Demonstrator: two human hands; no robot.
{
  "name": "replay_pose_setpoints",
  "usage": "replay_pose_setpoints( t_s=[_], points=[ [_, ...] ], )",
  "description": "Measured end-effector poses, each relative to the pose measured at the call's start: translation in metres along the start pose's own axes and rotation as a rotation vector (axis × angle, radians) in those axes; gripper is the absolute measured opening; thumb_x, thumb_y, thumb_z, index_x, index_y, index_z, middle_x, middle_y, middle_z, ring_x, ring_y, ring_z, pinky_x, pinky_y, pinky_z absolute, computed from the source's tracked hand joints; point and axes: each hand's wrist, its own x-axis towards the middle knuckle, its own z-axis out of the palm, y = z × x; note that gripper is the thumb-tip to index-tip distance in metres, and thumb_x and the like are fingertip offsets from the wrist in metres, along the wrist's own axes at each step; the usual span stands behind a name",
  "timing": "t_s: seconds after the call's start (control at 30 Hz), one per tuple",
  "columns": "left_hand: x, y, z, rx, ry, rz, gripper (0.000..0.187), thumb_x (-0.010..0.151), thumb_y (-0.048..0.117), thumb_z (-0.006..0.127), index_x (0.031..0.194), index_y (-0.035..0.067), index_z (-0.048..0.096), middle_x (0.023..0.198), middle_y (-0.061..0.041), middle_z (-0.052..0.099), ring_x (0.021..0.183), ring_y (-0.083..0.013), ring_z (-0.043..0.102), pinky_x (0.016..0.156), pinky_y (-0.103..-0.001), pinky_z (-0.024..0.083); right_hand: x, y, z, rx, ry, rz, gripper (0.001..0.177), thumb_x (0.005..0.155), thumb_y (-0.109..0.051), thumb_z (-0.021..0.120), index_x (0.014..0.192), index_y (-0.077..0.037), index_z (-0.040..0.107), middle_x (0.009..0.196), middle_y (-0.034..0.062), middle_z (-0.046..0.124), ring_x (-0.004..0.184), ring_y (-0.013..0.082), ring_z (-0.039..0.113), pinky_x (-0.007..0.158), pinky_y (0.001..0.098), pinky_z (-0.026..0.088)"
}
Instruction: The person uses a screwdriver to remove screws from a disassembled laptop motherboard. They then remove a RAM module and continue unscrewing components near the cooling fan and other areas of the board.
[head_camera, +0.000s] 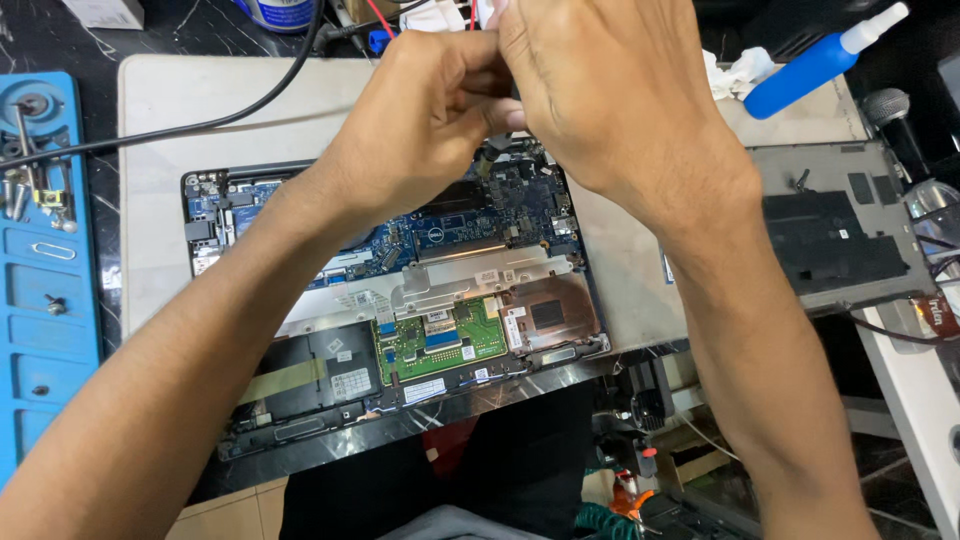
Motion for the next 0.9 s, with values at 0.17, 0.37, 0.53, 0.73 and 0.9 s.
replay_pose_setpoints(
  t_s=[0.17,0.37,0.53,0.73,0.9],
  points=[
    [-0.004,0.004,0.01,0.209,0.138,-0.003,0.021,0.1,-0.018,0.062,0.108,0.0,0.069,0.095,-0.003,0.078,0.099,-0.0037,0.066,0.08,-0.024,0.068,0.0,0.0,0.002,0.115,-0.026,0.092,0.036,0.129,-0.012,0.057,0.096,-0.006,0.044,0.089,0.0128,0.05,0.078,0.0384,0.047,0.067,0.0549,0.029],
    [-0.007,0.011,0.023,0.289,0.219,0.04,0.021,0.096,-0.023,0.058,0.097,-0.004,0.067,0.093,-0.006,0.08,0.098,-0.0094,0.07,0.075,-0.028,0.064,-0.002,-0.001,0.007,0.08,0.041,0.093,0.038,0.133,-0.02,0.052,0.102,0.0,0.062,0.083,0.0172,0.065,0.068,0.0472,0.062,0.053,0.056,0.037],
    [-0.012,0.0,0.026,0.414,0.272,-0.009,0.019,0.095,-0.016,0.062,0.092,0.003,0.064,0.077,0.001,0.059,0.091,-0.0052,0.045,0.065,-0.031,0.05,0.001,-0.006,0.006,0.075,0.031,0.115,0.029,0.128,-0.023,0.054,0.11,-0.003,0.064,0.078,0.0188,0.068,0.063,0.0539,0.062,0.049,0.0587,0.037],
    [-0.018,-0.004,0.031,0.583,0.335,-0.005,0.02,0.097,-0.009,0.062,0.086,0.008,0.058,0.073,-0.007,0.034,0.09,-0.0256,0.023,0.06,-0.041,0.034,0.002,-0.014,0.0,0.138,0.047,0.127,0.03,0.128,-0.02,0.049,0.103,-0.005,0.055,0.078,0.0142,0.059,0.064,0.0459,0.053,0.052,0.0558,0.031],
    [-0.019,-0.003,0.037,0.621,0.378,0.008,0.022,0.096,-0.008,0.063,0.084,0.008,0.054,0.076,-0.009,0.032,0.09,-0.0252,0.022,0.061,-0.043,0.034,0.002,-0.012,0.004,0.127,0.143,0.084,0.021,0.121,-0.012,0.055,0.101,-0.007,0.049,0.089,0.0114,0.052,0.074,0.0364,0.046,0.061,0.0529,0.028]
  ],
)
